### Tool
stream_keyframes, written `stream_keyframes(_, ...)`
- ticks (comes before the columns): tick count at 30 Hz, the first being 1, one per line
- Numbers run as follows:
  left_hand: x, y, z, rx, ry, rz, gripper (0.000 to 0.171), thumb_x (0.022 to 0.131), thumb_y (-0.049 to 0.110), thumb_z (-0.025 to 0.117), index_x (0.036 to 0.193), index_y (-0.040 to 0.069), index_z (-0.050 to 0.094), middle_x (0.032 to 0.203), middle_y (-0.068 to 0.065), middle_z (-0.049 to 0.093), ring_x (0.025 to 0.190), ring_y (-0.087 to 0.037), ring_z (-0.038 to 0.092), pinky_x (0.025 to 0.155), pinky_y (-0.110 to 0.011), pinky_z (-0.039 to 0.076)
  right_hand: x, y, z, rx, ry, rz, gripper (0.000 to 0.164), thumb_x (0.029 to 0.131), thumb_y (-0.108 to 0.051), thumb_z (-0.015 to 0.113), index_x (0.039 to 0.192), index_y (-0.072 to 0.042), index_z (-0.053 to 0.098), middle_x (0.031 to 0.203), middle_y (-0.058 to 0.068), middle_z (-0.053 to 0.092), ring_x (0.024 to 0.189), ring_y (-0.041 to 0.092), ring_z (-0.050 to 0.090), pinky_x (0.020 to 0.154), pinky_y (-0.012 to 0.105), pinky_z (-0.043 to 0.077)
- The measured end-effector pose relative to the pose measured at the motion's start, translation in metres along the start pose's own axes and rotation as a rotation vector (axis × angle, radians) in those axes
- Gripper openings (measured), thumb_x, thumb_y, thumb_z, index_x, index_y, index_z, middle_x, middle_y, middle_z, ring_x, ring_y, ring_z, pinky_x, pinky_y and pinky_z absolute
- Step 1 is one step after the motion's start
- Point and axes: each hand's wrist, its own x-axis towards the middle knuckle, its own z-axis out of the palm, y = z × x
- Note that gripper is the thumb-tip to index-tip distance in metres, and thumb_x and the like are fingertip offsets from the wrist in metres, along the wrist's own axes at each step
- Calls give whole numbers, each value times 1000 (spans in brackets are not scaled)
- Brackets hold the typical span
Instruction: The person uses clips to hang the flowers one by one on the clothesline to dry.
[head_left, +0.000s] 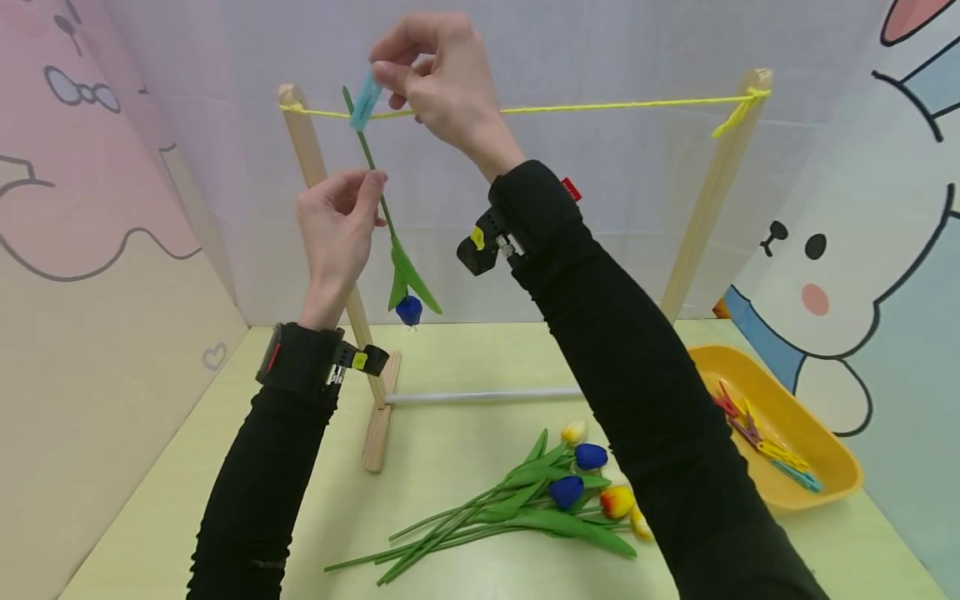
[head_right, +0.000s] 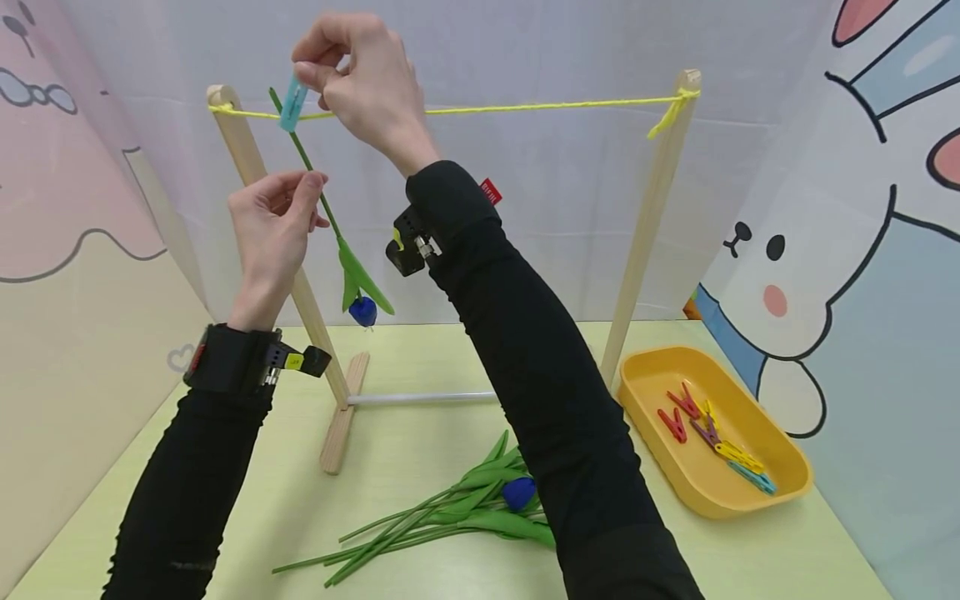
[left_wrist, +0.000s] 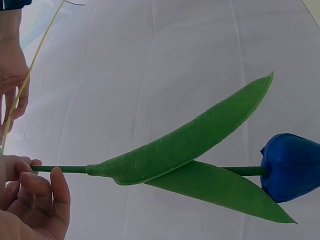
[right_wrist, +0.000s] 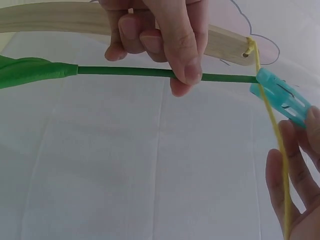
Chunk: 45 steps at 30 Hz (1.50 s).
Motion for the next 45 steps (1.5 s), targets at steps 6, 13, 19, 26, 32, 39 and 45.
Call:
stream_keyframes(6,0,1,0,24,2,-3,27,100,18,64,111,-4,74,79,22,64,65,-5,60,67,-16,53,1,-1,3,-7,4,-13,16,97,-9,65,105,3,74,91,6,68,65,11,63,78,23,57)
stream_keyframes(13,0,2,0,30,-2,-6,26,100,17,64,111,-5,74,81,23,64,64,-4,59,67,-16,53,0,-1,3,-56,-1,-25,18,97,-10,66,107,1,74,93,8,69,70,12,61,76,21,55)
stream_keyframes(19,1,1,0,18,-4,4,26,100,16,64,110,-5,74,79,22,64,64,-5,59,66,-16,53,-2,2,3,-110,2,-76,21,98,-11,65,111,3,73,103,14,72,82,11,60,77,19,51)
stream_keyframes(26,0,0,0,16,6,-1,26,99,17,65,111,-5,74,82,21,64,62,-5,60,66,-16,53,-5,1,2,-159,-44,-50,27,100,-15,62,122,-2,71,117,11,72,77,8,55,76,17,47)
stream_keyframes(32,-1,0,0,4,13,-4,27,99,18,65,111,-4,75,80,20,65,56,-1,55,63,-17,52,-8,1,2,-203,-45,-80,32,101,-16,62,128,-1,67,119,12,72,86,12,55,78,15,43)
stream_keyframes(39,-7,-5,0,4,23,21,28,99,16,65,120,-2,72,69,16,61,52,-1,54,60,-15,51,-17,0,-2,-241,-48,-102,41,100,-21,64,136,-3,61,124,11,72,97,19,64,82,14,45)
stream_keyframes(45,-21,-11,3,20,47,55,39,98,14,66,134,-1,63,65,21,57,49,1,54,57,-13,48,-31,2,-7,-237,-15,-206,39,98,-18,67,132,0,63,131,12,68,114,21,64,98,15,44)
